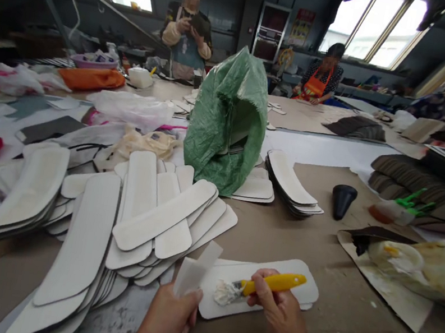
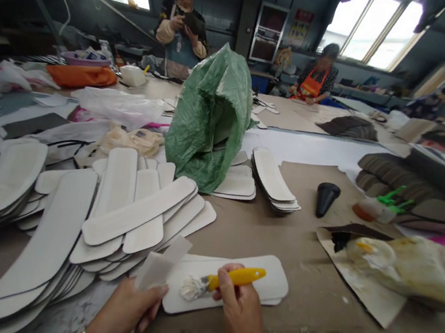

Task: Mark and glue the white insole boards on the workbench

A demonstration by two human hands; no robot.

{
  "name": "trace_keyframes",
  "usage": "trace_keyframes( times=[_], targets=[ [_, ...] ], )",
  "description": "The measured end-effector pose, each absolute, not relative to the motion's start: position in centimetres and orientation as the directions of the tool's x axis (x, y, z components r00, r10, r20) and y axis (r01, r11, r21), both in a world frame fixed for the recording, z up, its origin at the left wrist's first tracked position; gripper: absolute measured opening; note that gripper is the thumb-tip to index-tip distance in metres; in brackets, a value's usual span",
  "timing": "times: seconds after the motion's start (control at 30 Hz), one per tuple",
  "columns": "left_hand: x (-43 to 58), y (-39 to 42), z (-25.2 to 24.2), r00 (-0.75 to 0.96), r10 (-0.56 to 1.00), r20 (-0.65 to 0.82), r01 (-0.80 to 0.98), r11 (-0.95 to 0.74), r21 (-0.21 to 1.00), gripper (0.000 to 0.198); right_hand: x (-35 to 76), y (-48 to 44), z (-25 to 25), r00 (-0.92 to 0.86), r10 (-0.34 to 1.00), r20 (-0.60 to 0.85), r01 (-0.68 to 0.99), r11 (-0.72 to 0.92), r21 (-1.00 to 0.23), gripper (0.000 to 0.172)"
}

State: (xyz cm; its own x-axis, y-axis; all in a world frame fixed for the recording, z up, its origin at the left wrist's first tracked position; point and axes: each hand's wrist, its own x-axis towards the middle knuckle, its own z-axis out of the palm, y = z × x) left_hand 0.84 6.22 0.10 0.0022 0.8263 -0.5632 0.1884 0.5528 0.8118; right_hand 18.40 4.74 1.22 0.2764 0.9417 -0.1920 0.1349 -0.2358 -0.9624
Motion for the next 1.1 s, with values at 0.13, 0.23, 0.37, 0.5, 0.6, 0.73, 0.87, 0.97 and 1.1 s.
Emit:
trace_keyframes(
  times=[0.13, 0.23, 0.37, 0.5, 0.6, 0.73, 0.87, 0.97, 1.1],
  targets=[
    [0.4, 4.9, 0.7, 0.047, 0.818, -0.573, 0.17, 0.559, 0.811, 0.039, 19.7, 3.8, 2.2, 0.388, 0.919, -0.066, 0.326, -0.204, -0.923, 0.031],
    [0.4, 4.3, 0.7, 0.065, 0.811, -0.582, 0.152, 0.568, 0.809, 0.039, 18.9, 3.1, 2.8, 0.357, 0.922, -0.149, 0.253, -0.249, -0.935, 0.032],
    [0.7, 3.8, -0.1, 0.075, 0.803, -0.591, 0.135, 0.579, 0.804, 0.042, 17.7, 2.6, 1.9, 0.348, 0.928, -0.132, 0.211, -0.215, -0.954, 0.031],
    [0.7, 3.5, -1.0, 0.079, 0.795, -0.601, 0.104, 0.593, 0.798, 0.044, 18.3, 2.2, 1.8, 0.435, 0.899, 0.05, 0.414, -0.15, -0.898, 0.027],
    [0.6, 3.5, -1.3, 0.081, 0.785, -0.614, 0.086, 0.608, 0.789, 0.043, 17.7, 1.8, 2.4, 0.475, 0.88, -0.021, 0.323, -0.196, -0.926, 0.027],
    [0.6, 3.6, -1.2, 0.076, 0.783, -0.617, 0.069, 0.613, 0.787, 0.043, 16.5, 1.7, 1.5, 0.306, 0.946, -0.108, 0.234, -0.185, -0.954, 0.028],
    [0.6, 3.5, -0.9, 0.066, 0.781, -0.621, 0.057, 0.618, 0.784, 0.042, 18.6, 2.0, 0.2, 0.253, 0.951, 0.177, 0.571, 0.0, -0.821, 0.023],
    [0.7, 3.3, -1.0, 0.035, 0.779, -0.626, 0.054, 0.624, 0.78, 0.042, 21.9, 2.0, 0.0, 0.241, 0.895, 0.376, 0.773, 0.057, -0.632, 0.021],
    [0.6, 3.1, -1.8, 0.009, 0.783, -0.622, 0.058, 0.621, 0.782, 0.042, 25.4, 1.6, 0.5, 0.171, 0.842, 0.512, 0.912, 0.062, -0.406, 0.019]
  ],
)
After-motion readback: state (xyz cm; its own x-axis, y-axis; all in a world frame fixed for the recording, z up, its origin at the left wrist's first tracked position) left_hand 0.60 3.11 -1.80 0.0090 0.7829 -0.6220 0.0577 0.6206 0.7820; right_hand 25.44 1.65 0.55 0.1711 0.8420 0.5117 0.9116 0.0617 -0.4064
